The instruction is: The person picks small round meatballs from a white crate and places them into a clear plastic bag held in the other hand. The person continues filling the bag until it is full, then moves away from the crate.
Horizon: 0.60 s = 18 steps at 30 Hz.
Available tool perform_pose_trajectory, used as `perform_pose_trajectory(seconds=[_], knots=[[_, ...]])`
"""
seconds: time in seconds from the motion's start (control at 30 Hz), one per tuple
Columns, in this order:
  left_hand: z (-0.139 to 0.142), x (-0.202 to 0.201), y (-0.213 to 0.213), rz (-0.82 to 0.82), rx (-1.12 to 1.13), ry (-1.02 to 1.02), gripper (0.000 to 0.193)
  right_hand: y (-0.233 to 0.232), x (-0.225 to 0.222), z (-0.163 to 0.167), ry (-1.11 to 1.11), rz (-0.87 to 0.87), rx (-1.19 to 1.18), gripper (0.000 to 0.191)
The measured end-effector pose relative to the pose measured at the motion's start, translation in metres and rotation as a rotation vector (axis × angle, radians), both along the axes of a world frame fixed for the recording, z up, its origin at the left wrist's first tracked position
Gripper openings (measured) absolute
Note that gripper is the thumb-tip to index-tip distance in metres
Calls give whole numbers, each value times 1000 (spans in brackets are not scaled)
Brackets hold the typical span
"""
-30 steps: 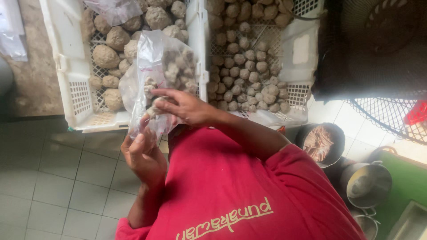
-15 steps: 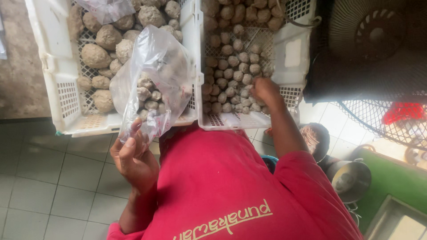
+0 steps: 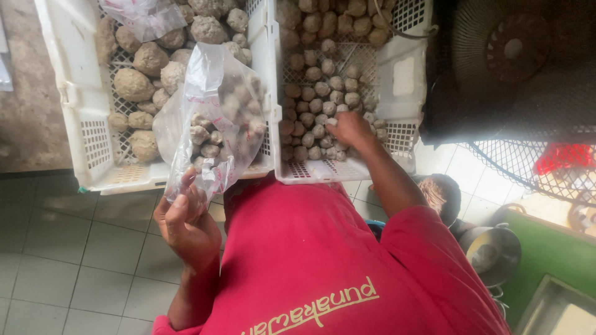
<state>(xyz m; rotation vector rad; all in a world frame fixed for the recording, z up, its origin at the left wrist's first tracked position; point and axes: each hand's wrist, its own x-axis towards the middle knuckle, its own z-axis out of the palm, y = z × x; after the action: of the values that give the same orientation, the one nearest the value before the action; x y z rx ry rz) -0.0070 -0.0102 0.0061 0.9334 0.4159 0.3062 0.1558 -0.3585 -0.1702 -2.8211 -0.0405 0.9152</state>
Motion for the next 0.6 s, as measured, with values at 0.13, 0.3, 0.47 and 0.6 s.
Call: perform_pose_trajectory(seconds=[0.13, 0.3, 0.47, 0.6], knots=[[-4, 0, 1, -10, 37, -1, 47, 22, 7, 54, 45, -232, 633, 39], [-2, 1, -2, -43, -14, 28, 49, 124, -7, 153, 310, 61, 1079, 45], [10, 5, 1, 30, 55, 29, 46, 183, -12, 174, -259, 398, 934, 61], [11, -2, 7, 58, 37, 41, 53, 95, 16, 138, -96, 92, 1117, 45]])
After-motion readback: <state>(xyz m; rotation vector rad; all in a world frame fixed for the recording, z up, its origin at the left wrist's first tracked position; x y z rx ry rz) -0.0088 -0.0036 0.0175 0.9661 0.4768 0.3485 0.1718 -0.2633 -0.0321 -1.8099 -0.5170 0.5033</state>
